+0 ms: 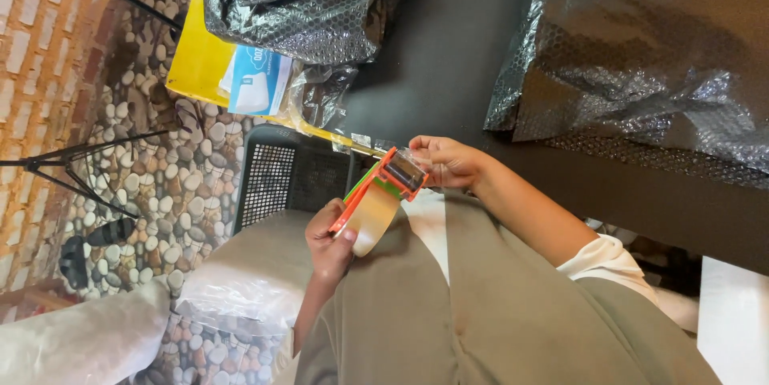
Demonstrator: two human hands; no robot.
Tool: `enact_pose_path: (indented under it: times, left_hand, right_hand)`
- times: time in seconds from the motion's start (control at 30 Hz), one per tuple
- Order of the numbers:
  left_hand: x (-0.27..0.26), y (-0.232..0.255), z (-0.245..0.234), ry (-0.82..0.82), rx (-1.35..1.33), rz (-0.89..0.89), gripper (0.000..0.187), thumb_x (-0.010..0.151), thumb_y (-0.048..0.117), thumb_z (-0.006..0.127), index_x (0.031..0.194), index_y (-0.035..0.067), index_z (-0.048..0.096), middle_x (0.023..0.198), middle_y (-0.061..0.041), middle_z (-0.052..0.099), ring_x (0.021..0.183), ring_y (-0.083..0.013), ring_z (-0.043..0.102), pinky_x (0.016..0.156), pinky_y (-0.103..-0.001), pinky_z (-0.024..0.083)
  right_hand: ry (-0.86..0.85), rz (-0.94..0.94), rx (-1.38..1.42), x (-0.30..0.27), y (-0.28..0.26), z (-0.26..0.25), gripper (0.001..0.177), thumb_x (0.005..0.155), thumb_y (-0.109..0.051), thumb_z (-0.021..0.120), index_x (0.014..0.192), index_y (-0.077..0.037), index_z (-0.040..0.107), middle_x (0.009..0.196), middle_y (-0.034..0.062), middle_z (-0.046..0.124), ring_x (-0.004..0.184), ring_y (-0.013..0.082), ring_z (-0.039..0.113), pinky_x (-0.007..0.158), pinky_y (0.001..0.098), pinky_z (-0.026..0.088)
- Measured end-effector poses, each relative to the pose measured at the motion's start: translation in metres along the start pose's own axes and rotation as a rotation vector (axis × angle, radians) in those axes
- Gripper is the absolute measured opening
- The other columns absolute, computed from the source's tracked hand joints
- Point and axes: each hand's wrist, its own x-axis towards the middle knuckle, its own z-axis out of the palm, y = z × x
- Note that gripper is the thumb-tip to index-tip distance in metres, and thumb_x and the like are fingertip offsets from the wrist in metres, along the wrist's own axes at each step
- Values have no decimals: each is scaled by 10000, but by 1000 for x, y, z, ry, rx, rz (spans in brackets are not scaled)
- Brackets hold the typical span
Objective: The person wraps a blue tote bag in black bubble wrap on a table. They fold the bubble wrap around the bag, smooth it, and then use a tape dispenser to apply clear tape to secure the package.
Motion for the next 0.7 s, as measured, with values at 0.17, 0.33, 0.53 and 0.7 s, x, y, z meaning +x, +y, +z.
enact_pose_path:
  times: [0.17, 0.33, 0.53, 0.7]
  left_hand:
    - [-16, 3, -12, 36, 50, 26, 498, 893, 298, 794, 626, 107, 420, 652, -71, 427, 560, -148, 354, 514, -289, 312]
    - [-22, 7, -28, -16, 171, 135, 490, 882, 276, 807, 608, 78, 452, 623, -68, 408, 566, -202, 412, 533, -307, 353]
    - [-5, 46, -49, 57, 211, 316, 531, 855, 406, 788, 555, 78, 497, 566, -76, 460, 571, -210, 420, 547, -308, 389]
    - [9, 59, -112, 77, 329, 382, 534, 868, 448, 764, 579, 84, 503, 578, -84, 495, 573, -207, 442, 549, -311, 423]
  right_hand:
    - [101, 6, -12, -4, 12, 26, 316, 885, 37, 707, 1123, -100, 553, 863, 25, 711, 682, 148, 697, 594, 314, 618]
    - [109, 56, 26, 0, 33, 48, 257, 910, -49, 732, 1111, -97, 580, 901, 48, 733, 730, 164, 730, 590, 299, 614]
    - [401, 112, -39, 41, 109, -25, 278, 872, -46, 811, 1070, -123, 631, 869, 53, 757, 693, 101, 710, 563, 177, 518]
    - [571, -285, -987, 20, 51, -14, 274, 780, -72, 868, 1000, -92, 706, 820, 55, 739, 734, 176, 737, 663, 283, 586]
